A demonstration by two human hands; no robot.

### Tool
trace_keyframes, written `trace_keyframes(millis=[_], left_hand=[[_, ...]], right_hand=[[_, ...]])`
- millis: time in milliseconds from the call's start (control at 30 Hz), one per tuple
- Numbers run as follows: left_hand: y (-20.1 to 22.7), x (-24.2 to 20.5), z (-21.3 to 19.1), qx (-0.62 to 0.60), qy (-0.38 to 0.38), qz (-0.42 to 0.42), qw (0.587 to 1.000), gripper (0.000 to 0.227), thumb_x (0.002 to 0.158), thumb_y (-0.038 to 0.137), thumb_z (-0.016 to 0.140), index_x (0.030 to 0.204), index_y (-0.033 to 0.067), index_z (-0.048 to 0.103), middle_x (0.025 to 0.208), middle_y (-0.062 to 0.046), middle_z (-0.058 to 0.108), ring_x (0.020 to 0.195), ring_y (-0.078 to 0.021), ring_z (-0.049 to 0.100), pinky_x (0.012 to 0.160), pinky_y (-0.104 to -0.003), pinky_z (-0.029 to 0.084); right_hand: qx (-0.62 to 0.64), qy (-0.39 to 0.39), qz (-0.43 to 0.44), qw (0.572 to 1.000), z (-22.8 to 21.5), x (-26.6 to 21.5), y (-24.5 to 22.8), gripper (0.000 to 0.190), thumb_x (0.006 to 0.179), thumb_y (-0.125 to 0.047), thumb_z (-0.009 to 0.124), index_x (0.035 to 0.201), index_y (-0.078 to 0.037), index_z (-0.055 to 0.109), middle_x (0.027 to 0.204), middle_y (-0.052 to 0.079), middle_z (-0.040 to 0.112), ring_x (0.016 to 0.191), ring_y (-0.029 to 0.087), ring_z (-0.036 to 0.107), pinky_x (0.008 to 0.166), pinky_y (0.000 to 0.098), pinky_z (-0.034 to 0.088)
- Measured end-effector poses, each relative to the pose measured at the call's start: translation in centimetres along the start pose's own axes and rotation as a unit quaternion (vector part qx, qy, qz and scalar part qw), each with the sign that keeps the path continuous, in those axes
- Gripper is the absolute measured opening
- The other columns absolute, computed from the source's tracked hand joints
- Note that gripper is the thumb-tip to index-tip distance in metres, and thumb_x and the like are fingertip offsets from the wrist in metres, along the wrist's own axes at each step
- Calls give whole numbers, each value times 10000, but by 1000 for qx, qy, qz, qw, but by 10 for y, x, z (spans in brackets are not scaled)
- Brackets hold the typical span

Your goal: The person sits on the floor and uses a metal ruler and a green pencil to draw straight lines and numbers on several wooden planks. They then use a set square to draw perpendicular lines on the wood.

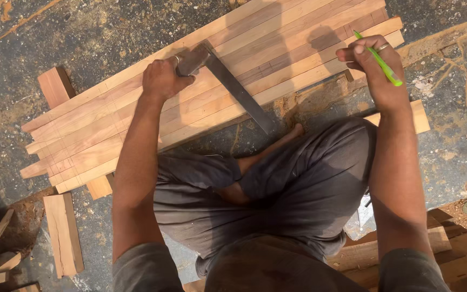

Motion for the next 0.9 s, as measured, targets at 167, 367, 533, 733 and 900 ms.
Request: trace_keyframes(millis=[167,367,533,733,900], left_hand=[[-5,87,-5,11,55,9,998,617,780,592,855,1161,126,720,1086,-197,742,1049,-400,678,950,-542,505],[-49,161,30,-45,88,37,994,701,839,631,858,1189,40,723,1125,-224,733,1046,-420,683,928,-525,531],[18,224,65,-96,33,43,994,649,878,554,851,1262,41,742,1115,-230,715,1031,-416,642,903,-513,512],[145,227,142,-162,-44,-78,983,524,913,419,877,1198,2,737,1065,-188,710,963,-339,627,874,-455,513],[124,221,133,-266,-36,-31,963,428,943,307,899,1146,-30,733,1023,-153,705,906,-274,615,850,-407,513]], right_hand=[[-49,-96,-120,987,61,53,17,249,1143,-198,472,1130,2,619,1117,112,711,1052,226,708,951,367,575],[-137,1,-147,980,51,70,55,146,1003,-109,582,1012,-40,709,1159,93,755,1107,292,688,961,385,555],[-265,-15,-90,960,76,89,76,268,981,-358,567,1030,-130,698,943,106,758,889,332,708,767,448,571],[-267,-42,-36,962,85,92,87,271,1029,-355,498,938,-136,630,879,107,725,814,330,684,705,457,554],[-227,-48,-23,972,84,85,76,251,1025,-360,511,967,-147,630,829,117,709,770,335,664,683,473,525]])
Point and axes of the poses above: each hand's wrist, its own x-axis towards the middle knuckle, its own z-axis out of the palm, y = z × x, the point moved 6 cm from there along x, towards the middle knuckle
